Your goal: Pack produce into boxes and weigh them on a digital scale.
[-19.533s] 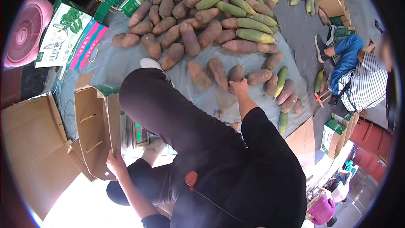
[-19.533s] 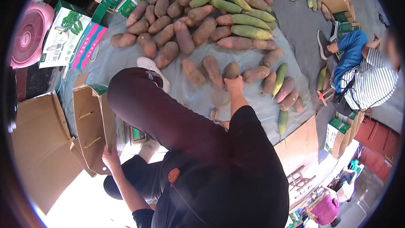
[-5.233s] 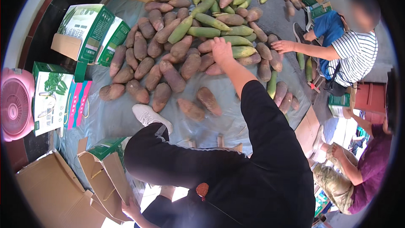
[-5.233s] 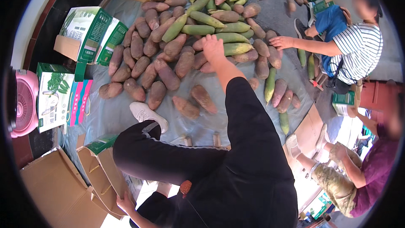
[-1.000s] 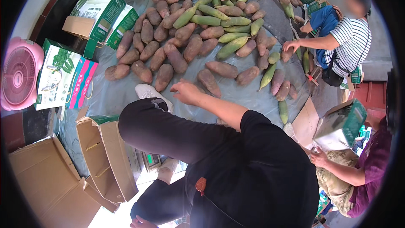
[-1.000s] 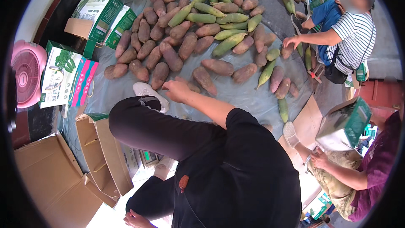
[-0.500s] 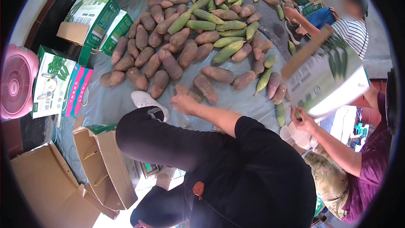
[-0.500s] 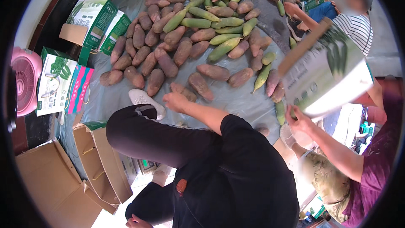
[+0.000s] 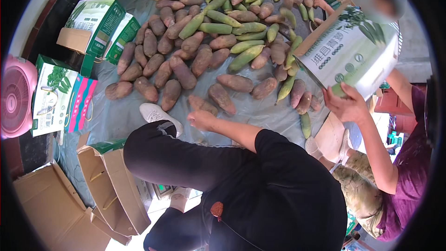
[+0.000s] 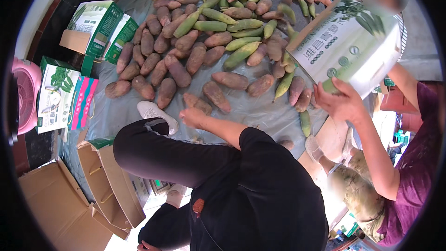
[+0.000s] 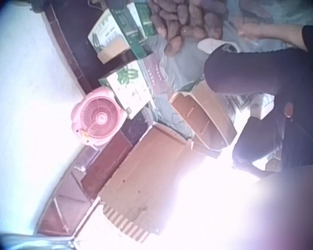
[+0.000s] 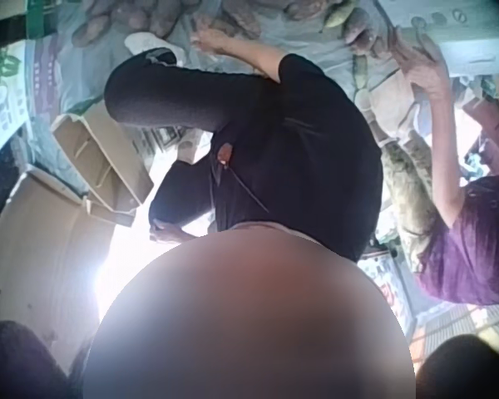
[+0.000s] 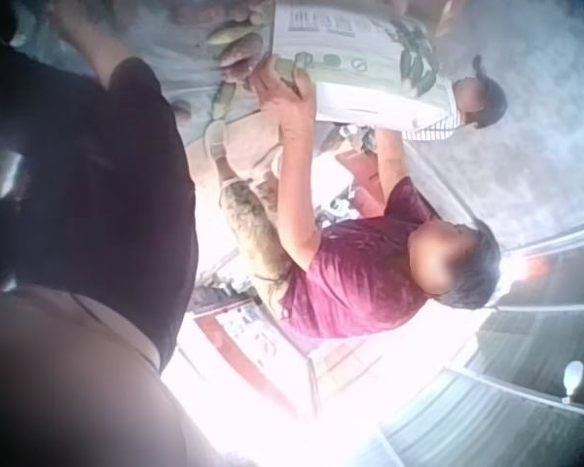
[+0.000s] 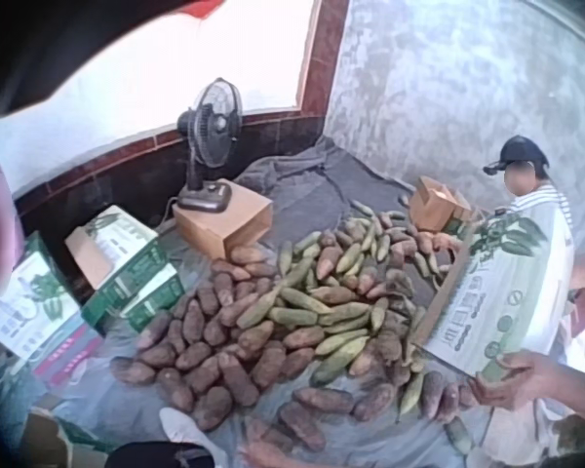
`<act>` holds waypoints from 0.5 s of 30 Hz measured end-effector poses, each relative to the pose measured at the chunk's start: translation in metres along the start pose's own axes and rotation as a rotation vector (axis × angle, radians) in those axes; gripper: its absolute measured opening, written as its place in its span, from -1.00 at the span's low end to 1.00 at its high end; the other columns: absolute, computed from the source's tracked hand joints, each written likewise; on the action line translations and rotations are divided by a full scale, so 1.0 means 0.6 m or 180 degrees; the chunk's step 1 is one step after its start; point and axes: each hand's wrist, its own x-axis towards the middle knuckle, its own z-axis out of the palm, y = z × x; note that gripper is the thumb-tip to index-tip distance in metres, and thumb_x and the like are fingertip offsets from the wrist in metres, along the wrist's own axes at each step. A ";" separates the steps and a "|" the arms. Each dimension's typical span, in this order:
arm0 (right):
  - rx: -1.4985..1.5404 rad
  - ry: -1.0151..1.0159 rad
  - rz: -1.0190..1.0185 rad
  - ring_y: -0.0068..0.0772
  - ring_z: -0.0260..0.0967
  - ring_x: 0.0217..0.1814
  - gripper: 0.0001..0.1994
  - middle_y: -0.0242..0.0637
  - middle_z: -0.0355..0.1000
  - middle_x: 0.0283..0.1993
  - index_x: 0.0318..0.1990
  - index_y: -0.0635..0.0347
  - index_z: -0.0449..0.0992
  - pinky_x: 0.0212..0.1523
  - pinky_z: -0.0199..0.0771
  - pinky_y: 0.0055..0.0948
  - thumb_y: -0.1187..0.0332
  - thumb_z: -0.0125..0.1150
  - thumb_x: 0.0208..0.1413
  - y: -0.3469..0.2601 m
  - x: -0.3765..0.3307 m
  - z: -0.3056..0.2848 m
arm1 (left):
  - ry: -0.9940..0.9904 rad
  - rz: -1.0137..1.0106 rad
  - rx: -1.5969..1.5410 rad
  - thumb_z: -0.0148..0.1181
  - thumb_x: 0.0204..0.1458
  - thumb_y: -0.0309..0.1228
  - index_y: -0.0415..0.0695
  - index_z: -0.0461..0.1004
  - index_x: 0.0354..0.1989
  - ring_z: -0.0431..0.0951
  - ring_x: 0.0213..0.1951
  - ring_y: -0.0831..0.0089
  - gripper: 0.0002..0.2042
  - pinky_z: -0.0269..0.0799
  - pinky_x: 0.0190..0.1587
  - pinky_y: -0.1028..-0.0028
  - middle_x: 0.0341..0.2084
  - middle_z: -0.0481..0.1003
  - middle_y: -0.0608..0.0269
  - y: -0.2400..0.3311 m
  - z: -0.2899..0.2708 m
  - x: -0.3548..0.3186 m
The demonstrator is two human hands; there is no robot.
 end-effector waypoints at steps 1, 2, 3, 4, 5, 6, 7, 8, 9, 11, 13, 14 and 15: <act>-0.0063 -0.0093 -0.0094 -0.05 0.39 -0.06 -0.75 -0.16 0.47 -0.14 -0.13 0.08 0.48 -0.08 0.36 -0.18 0.34 0.11 -0.01 -0.019 0.008 0.006 | 0.0059 -0.0115 0.0039 0.19 -0.01 -0.20 -0.24 0.52 -0.53 0.42 -0.40 0.02 -0.70 0.36 -0.25 0.08 -0.55 0.40 -0.10 -0.030 -0.007 -0.021; -0.0063 -0.0170 -0.0181 -0.05 0.39 -0.06 -0.75 -0.16 0.47 -0.14 -0.13 0.08 0.48 -0.08 0.36 -0.18 0.34 0.11 -0.01 -0.030 0.014 0.015 | 0.0011 0.0016 0.0474 0.18 0.00 -0.19 -0.26 0.51 -0.51 0.42 -0.40 0.02 -0.69 0.35 -0.25 0.08 -0.54 0.40 -0.11 -0.068 -0.011 -0.040; -0.0059 -0.0177 -0.0109 -0.06 0.39 -0.06 -0.75 -0.16 0.47 -0.14 -0.13 0.06 0.49 -0.08 0.36 -0.18 0.33 0.10 -0.01 -0.025 0.010 0.014 | -0.0086 0.0259 0.0833 0.18 0.01 -0.18 -0.27 0.51 -0.49 0.42 -0.40 0.01 -0.67 0.35 -0.26 0.08 -0.54 0.40 -0.11 -0.072 -0.007 -0.033; -0.0054 -0.0189 -0.0044 -0.06 0.40 -0.06 -0.74 -0.16 0.47 -0.14 -0.12 0.05 0.49 -0.08 0.36 -0.17 0.32 0.10 -0.01 -0.021 0.007 0.013 | -0.0097 0.0278 0.0832 0.18 0.01 -0.18 -0.27 0.51 -0.49 0.42 -0.40 0.01 -0.67 0.35 -0.26 0.08 -0.54 0.40 -0.11 -0.071 -0.006 -0.032; -0.0046 -0.0192 -0.0032 -0.06 0.40 -0.06 -0.74 -0.16 0.47 -0.14 -0.12 0.05 0.49 -0.08 0.36 -0.17 0.32 0.10 -0.01 -0.019 0.005 0.014 | -0.0215 0.0311 0.1011 0.17 0.02 -0.18 -0.28 0.51 -0.46 0.43 -0.39 0.00 -0.67 0.36 -0.26 0.08 -0.52 0.41 -0.12 -0.068 -0.008 -0.033; -0.0044 -0.0150 0.0042 -0.05 0.40 -0.07 -0.75 -0.16 0.47 -0.15 -0.13 0.04 0.50 -0.09 0.37 -0.16 0.32 0.09 -0.01 -0.007 0.004 0.016 | -0.0345 0.0370 0.1176 0.16 0.03 -0.18 -0.30 0.52 -0.44 0.43 -0.39 -0.01 -0.66 0.36 -0.26 0.07 -0.51 0.42 -0.13 -0.058 -0.006 -0.027; -0.0043 -0.0114 0.0107 -0.05 0.40 -0.08 -0.75 -0.16 0.48 -0.15 -0.14 0.03 0.50 -0.09 0.37 -0.16 0.31 0.08 0.00 0.004 0.004 0.019 | -0.0362 0.0401 0.1173 0.16 0.03 -0.18 -0.30 0.52 -0.44 0.43 -0.39 -0.01 -0.66 0.36 -0.26 0.07 -0.51 0.42 -0.13 -0.057 -0.002 -0.022; -0.0033 -0.0116 0.0135 -0.05 0.40 -0.08 -0.75 -0.16 0.48 -0.15 -0.14 0.03 0.50 -0.09 0.37 -0.16 0.31 0.08 0.00 0.014 0.004 0.022 | -0.0298 0.0382 0.0993 0.15 0.03 -0.17 -0.30 0.52 -0.43 0.43 -0.40 -0.01 -0.65 0.36 -0.26 0.07 -0.50 0.42 -0.13 -0.056 0.001 -0.016; -0.0041 -0.0110 0.0119 -0.04 0.41 -0.09 -0.75 -0.16 0.48 -0.16 -0.15 0.03 0.51 -0.09 0.37 -0.15 0.31 0.06 -0.01 0.021 0.005 0.023 | -0.0227 0.0345 0.0816 0.14 0.03 -0.17 -0.30 0.53 -0.42 0.43 -0.40 -0.01 -0.65 0.36 -0.26 0.07 -0.50 0.42 -0.13 -0.057 0.002 -0.013; -0.0044 -0.0117 0.0112 -0.04 0.41 -0.10 -0.75 -0.15 0.48 -0.18 -0.16 0.03 0.52 -0.09 0.37 -0.15 0.31 0.04 -0.01 0.034 0.005 0.028 | -0.0253 0.0348 0.0799 0.14 0.03 -0.17 -0.30 0.53 -0.41 0.43 -0.39 -0.01 -0.64 0.36 -0.26 0.07 -0.50 0.43 -0.13 -0.063 0.005 -0.010; -0.0119 -0.0090 0.0141 -0.03 0.41 -0.11 -0.75 -0.11 0.49 -0.20 -0.17 0.03 0.52 -0.09 0.37 -0.14 0.32 0.01 -0.01 0.038 0.008 0.027 | -0.0268 0.0348 0.0766 0.14 0.04 -0.17 -0.31 0.53 -0.41 0.44 -0.37 0.00 -0.64 0.36 -0.25 0.07 -0.49 0.43 -0.14 -0.071 0.009 -0.005; -0.0106 -0.0103 0.0147 -0.03 0.41 -0.11 -0.75 -0.11 0.49 -0.20 -0.17 0.03 0.52 -0.09 0.37 -0.14 0.32 0.01 -0.01 0.041 0.009 0.026 | -0.0279 0.0349 0.0750 0.14 0.04 -0.17 -0.31 0.53 -0.41 0.44 -0.36 0.00 -0.64 0.37 -0.24 0.07 -0.49 0.44 -0.14 -0.075 0.012 -0.003; -0.0109 -0.0024 0.0077 -0.03 0.42 -0.12 -0.77 -0.11 0.49 -0.22 -0.19 0.03 0.52 -0.11 0.38 -0.14 0.31 0.05 -0.01 0.040 0.012 0.024 | -0.0278 0.0326 0.0730 0.14 0.04 -0.17 -0.32 0.53 -0.41 0.44 -0.36 0.01 -0.64 0.37 -0.24 0.08 -0.48 0.44 -0.14 -0.082 0.013 -0.004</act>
